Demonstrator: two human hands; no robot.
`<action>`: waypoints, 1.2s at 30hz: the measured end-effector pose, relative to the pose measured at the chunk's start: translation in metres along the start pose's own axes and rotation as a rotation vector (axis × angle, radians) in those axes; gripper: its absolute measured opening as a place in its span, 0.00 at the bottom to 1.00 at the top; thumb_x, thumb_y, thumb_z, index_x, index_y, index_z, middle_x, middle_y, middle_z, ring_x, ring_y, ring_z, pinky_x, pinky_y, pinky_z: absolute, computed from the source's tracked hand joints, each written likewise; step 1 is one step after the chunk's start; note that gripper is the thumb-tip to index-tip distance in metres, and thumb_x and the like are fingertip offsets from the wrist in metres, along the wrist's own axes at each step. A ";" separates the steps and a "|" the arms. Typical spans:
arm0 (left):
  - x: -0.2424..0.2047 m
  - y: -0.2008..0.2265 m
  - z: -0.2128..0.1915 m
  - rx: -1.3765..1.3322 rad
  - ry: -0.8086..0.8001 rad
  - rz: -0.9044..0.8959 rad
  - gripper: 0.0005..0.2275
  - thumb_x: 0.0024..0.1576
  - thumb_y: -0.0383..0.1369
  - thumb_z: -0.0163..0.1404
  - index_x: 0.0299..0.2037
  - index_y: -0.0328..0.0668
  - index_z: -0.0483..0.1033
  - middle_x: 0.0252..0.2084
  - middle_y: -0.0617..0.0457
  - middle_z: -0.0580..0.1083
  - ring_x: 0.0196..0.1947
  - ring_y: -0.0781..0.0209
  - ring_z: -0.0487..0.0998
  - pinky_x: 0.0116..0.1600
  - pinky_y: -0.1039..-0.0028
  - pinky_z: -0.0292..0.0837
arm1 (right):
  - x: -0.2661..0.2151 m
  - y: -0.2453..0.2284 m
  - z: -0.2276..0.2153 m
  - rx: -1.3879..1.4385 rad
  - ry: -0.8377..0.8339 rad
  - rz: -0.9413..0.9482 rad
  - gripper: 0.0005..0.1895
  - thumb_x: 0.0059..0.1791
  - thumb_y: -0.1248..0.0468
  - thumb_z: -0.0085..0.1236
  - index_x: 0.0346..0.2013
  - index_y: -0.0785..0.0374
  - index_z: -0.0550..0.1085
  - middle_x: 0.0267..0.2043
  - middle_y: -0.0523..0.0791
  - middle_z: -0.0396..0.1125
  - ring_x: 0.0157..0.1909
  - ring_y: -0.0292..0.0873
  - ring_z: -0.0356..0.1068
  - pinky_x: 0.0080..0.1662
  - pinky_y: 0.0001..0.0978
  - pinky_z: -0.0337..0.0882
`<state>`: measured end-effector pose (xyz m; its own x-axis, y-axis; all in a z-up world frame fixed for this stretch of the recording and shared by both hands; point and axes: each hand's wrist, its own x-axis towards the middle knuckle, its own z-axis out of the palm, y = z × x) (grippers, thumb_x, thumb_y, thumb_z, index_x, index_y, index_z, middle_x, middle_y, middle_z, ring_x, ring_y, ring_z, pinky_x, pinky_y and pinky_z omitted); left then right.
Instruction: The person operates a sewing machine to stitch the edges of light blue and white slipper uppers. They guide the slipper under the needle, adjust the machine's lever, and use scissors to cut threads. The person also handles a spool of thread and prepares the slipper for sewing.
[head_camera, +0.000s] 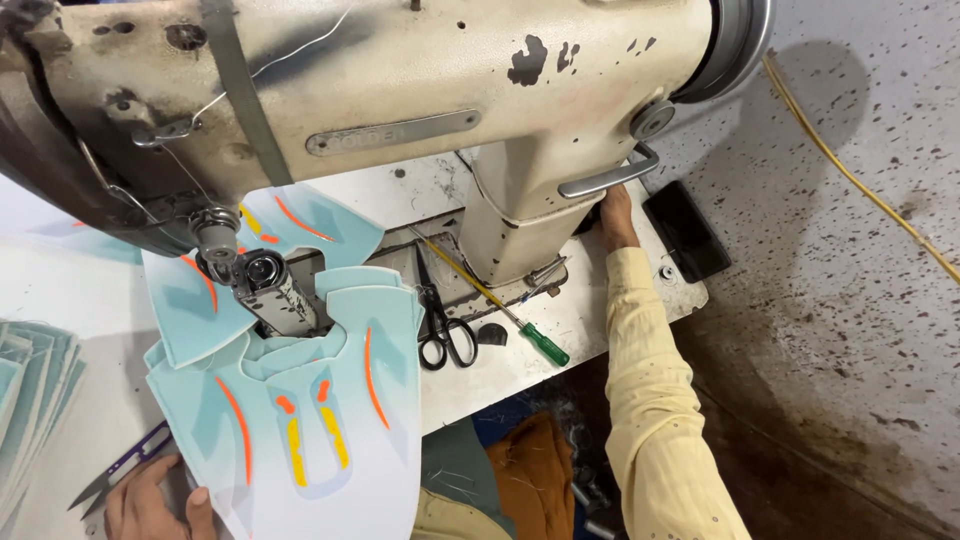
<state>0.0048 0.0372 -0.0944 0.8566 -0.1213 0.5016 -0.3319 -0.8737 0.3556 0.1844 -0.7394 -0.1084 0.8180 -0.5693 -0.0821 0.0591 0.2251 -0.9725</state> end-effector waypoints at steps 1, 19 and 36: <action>0.001 0.001 -0.001 -0.008 0.003 0.012 0.30 0.67 0.56 0.42 0.52 0.27 0.73 0.49 0.40 0.75 0.53 0.43 0.71 0.63 0.58 0.66 | -0.003 -0.004 0.003 0.027 0.000 0.003 0.19 0.58 0.49 0.43 0.44 0.60 0.73 0.32 0.39 0.68 0.27 0.33 0.63 0.29 0.26 0.64; 0.003 0.013 -0.008 -0.026 0.026 -0.022 0.30 0.68 0.56 0.43 0.53 0.26 0.73 0.50 0.39 0.74 0.53 0.43 0.71 0.64 0.59 0.67 | 0.014 0.016 -0.013 0.056 -0.081 -0.007 0.19 0.61 0.50 0.43 0.48 0.64 0.72 0.35 0.41 0.68 0.31 0.36 0.64 0.33 0.30 0.66; 0.070 0.298 -0.019 -1.466 -0.945 -0.574 0.19 0.61 0.35 0.49 0.62 0.38 0.71 0.45 0.49 0.79 0.45 0.60 0.77 0.51 0.71 0.72 | -0.420 -0.058 0.154 -0.299 -0.090 -0.524 0.23 0.61 0.48 0.36 0.38 0.64 0.67 0.44 0.52 0.64 0.49 0.50 0.67 0.53 0.43 0.69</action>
<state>-0.0417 -0.2226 0.0615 0.7134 -0.6374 -0.2912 0.4547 0.1048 0.8845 -0.0746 -0.3910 0.0162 0.7693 -0.4722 0.4304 0.3146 -0.3064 -0.8984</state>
